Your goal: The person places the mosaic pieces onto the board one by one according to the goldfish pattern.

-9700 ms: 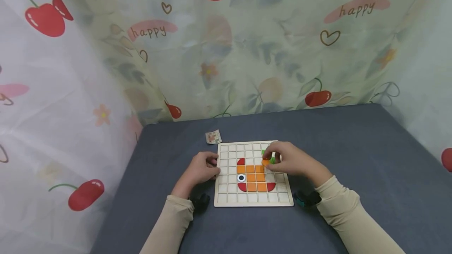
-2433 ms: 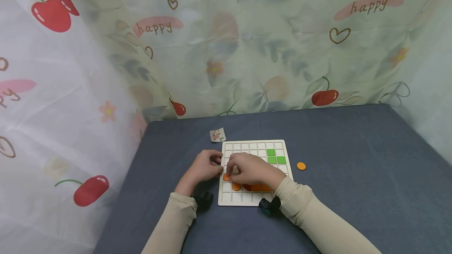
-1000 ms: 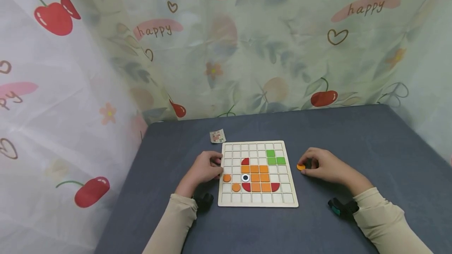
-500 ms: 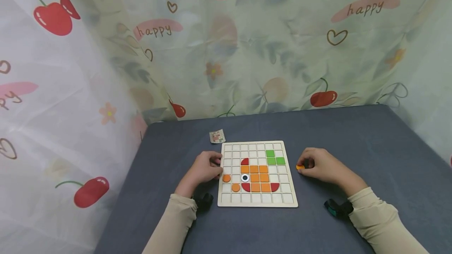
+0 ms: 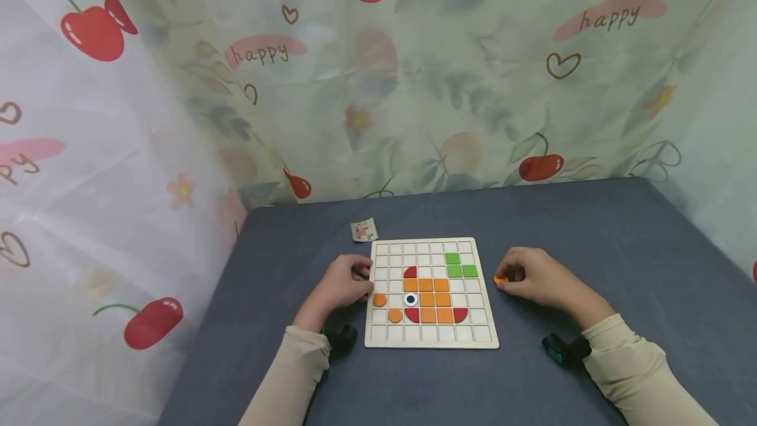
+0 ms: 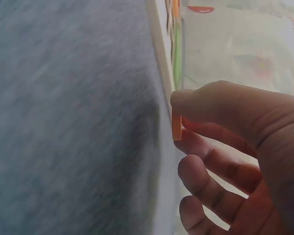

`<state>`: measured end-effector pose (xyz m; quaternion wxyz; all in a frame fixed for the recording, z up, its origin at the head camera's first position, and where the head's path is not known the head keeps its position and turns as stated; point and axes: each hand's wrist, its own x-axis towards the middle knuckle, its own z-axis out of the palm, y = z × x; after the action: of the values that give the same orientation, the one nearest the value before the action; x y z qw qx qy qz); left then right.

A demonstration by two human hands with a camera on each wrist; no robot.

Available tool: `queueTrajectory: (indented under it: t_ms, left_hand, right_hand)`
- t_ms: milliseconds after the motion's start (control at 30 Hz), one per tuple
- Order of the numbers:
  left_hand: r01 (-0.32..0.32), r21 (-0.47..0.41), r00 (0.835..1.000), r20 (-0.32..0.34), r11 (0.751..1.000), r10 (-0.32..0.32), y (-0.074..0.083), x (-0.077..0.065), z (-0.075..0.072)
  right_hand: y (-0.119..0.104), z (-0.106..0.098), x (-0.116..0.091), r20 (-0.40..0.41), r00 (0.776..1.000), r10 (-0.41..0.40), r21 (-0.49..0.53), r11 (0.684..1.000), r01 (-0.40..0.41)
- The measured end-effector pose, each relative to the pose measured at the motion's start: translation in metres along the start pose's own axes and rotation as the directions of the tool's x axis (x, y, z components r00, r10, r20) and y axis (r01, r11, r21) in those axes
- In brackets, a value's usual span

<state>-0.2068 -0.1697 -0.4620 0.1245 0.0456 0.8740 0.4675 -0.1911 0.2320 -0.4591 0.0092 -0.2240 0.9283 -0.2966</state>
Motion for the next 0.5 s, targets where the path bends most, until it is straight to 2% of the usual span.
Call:
queueTrajectory:
  t_ms: [200, 333, 500]
  left_hand:
    - [0.001, 0.008, 1.000, 0.000, 1.000, -0.001, 0.001, -0.001, 0.000]
    - [0.000, 0.017, 1.000, 0.002, 1.000, 0.000, 0.000, 0.000, 0.000]
    - [-0.001, 0.019, 1.000, 0.002, 1.000, 0.001, 0.001, 0.000, 0.000]
  right_hand:
    - [-0.014, 0.002, 0.011, -0.004, 0.999, -0.032, 0.013, 0.999, 0.032]
    - [-0.028, 0.008, 0.024, 0.007, 0.999, -0.044, 0.036, 0.998, 0.044]
    - [-0.046, 0.017, 0.044, 0.006, 0.995, -0.097, 0.063, 0.993, 0.097]
